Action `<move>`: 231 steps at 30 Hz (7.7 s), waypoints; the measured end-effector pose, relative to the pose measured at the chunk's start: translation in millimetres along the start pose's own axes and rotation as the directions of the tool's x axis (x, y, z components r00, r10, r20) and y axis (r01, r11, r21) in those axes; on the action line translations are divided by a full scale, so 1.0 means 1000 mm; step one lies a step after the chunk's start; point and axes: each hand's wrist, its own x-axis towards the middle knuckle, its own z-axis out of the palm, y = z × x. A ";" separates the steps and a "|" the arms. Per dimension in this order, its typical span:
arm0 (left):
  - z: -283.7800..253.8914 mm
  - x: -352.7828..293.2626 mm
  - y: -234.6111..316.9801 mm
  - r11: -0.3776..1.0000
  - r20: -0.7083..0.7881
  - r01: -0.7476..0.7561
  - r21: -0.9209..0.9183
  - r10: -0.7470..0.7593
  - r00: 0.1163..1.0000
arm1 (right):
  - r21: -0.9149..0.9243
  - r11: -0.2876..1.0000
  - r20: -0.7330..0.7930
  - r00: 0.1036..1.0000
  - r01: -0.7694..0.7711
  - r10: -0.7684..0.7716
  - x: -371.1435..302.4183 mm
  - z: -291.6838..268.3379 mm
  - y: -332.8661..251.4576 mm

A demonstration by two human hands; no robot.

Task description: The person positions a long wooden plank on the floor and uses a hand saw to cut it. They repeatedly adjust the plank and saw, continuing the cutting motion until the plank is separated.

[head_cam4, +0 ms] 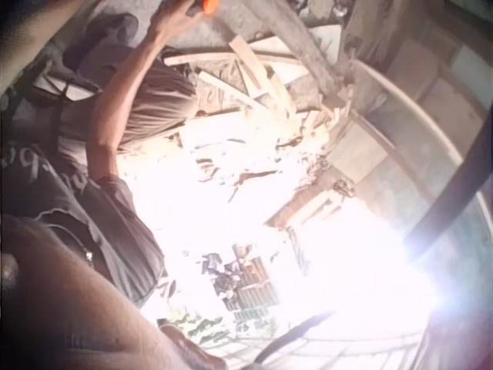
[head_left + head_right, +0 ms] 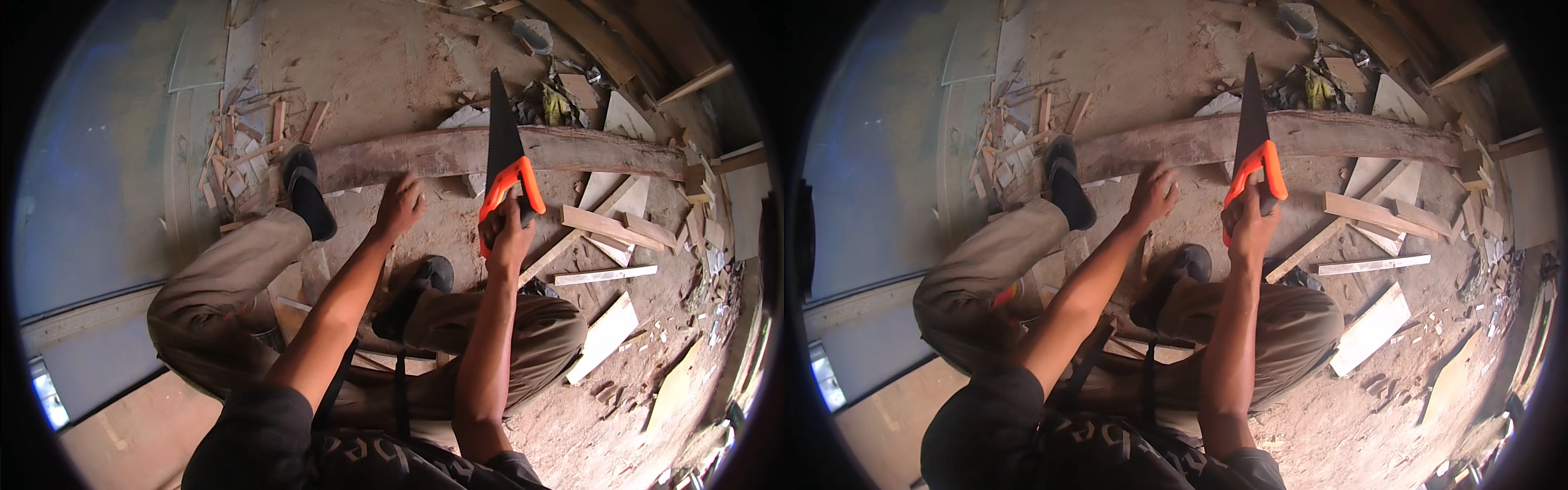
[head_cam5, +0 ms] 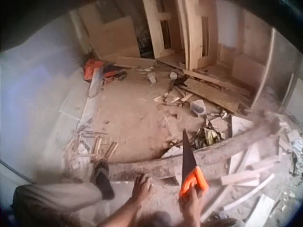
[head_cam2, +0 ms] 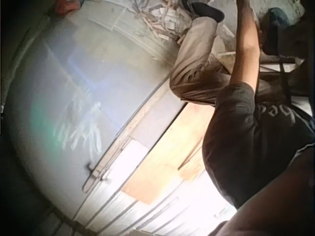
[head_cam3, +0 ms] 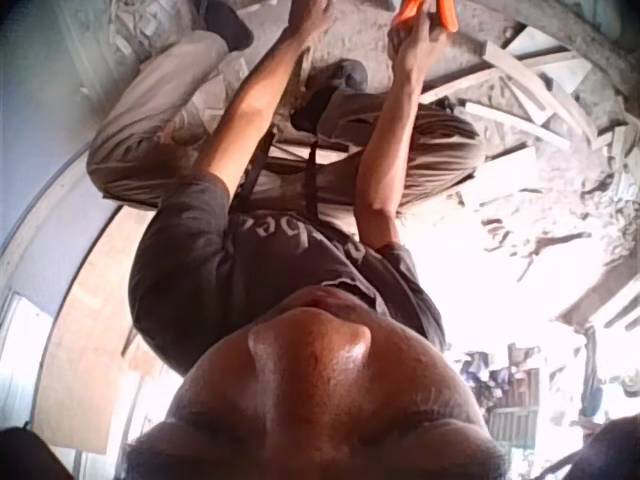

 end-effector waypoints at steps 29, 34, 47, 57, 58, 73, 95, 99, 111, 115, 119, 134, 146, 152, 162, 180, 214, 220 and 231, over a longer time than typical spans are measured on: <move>-0.010 0.104 -0.102 0.920 -0.354 0.356 0.165 -0.282 0.892 | -0.537 0.818 0.146 0.933 -0.204 0.329 -0.038 0.054 0.130; -0.010 0.105 -0.106 0.939 -0.417 0.320 0.126 -0.243 0.876 | -0.664 0.747 0.218 0.943 -0.046 0.252 -0.038 0.063 0.147; -0.017 0.104 -0.100 0.938 -0.295 0.317 0.139 -0.266 0.918 | -0.689 0.722 0.384 0.875 0.058 0.296 -0.045 0.072 0.138; -0.020 0.106 -0.098 0.931 -0.330 0.315 0.185 -0.243 0.912 | -0.677 0.719 0.222 0.888 -0.157 0.403 -0.041 0.071 0.123; -0.017 0.109 -0.094 0.936 -0.302 0.312 0.163 -0.254 0.919 | -0.686 0.704 0.196 0.885 -0.183 0.422 -0.042 0.064 0.124; -0.016 0.107 -0.101 0.920 -0.239 0.385 0.071 -0.359 0.902 | -0.716 0.673 0.052 0.948 -0.183 0.313 -0.032 0.059 0.137; -0.023 0.106 -0.096 0.932 -0.216 0.342 0.117 -0.312 0.925 | -0.805 0.552 0.314 0.945 0.216 0.088 0.017 0.077 0.196; -0.016 0.098 -0.108 0.947 -0.328 0.311 0.084 -0.269 0.906 | -0.801 0.557 0.275 0.961 0.218 0.020 0.004 0.080 0.200; -0.014 0.104 -0.099 0.929 -0.323 0.351 0.119 -0.298 0.898 | -0.884 0.466 0.003 0.996 -0.037 0.084 -0.013 0.084 0.153; -0.007 0.098 -0.114 0.958 -0.478 0.273 0.085 -0.201 0.855 | -0.884 0.462 0.131 0.985 0.065 0.112 -0.085 0.043 0.127; -0.006 0.111 -0.095 0.936 -0.353 0.332 0.120 -0.272 0.895 | -0.825 0.563 0.024 0.991 -0.056 0.133 -0.092 0.050 0.104; -0.016 0.108 -0.097 0.924 -0.279 0.324 0.204 -0.263 0.924 | -0.848 0.528 0.040 0.986 -0.053 0.164 -0.032 0.092 0.121; -0.022 0.106 -0.107 0.920 -0.224 0.339 0.199 -0.294 0.929 | -0.795 0.606 0.146 0.978 0.028 0.147 -0.061 0.103 0.088; -0.021 0.105 -0.100 0.921 -0.225 0.318 0.226 -0.269 0.937 | -0.833 0.554 0.145 0.972 0.020 0.183 -0.049 0.088 0.103; -0.013 0.114 -0.116 0.917 -0.351 0.264 0.300 -0.151 0.924 | -0.855 0.514 0.122 0.990 0.067 0.074 -0.003 0.108 0.129; -0.013 0.102 -0.104 0.949 -0.452 0.271 0.161 -0.173 0.875 | -0.823 0.563 0.075 0.972 -0.067 0.225 -0.157 0.021 0.098; -0.010 0.103 -0.107 0.945 -0.447 0.322 0.058 -0.264 0.855 | -0.832 0.543 0.193 0.977 0.116 0.088 0.045 0.094 0.176; -0.016 0.112 -0.096 0.893 -0.115 0.392 0.221 -0.375 0.920 | -0.737 0.671 0.168 0.984 0.083 0.063 0.063 0.107 0.182; -0.020 0.104 -0.098 0.924 -0.345 0.352 0.152 -0.284 0.895 | -0.758 0.624 0.000 0.956 -0.191 0.292 -0.140 0.008 0.111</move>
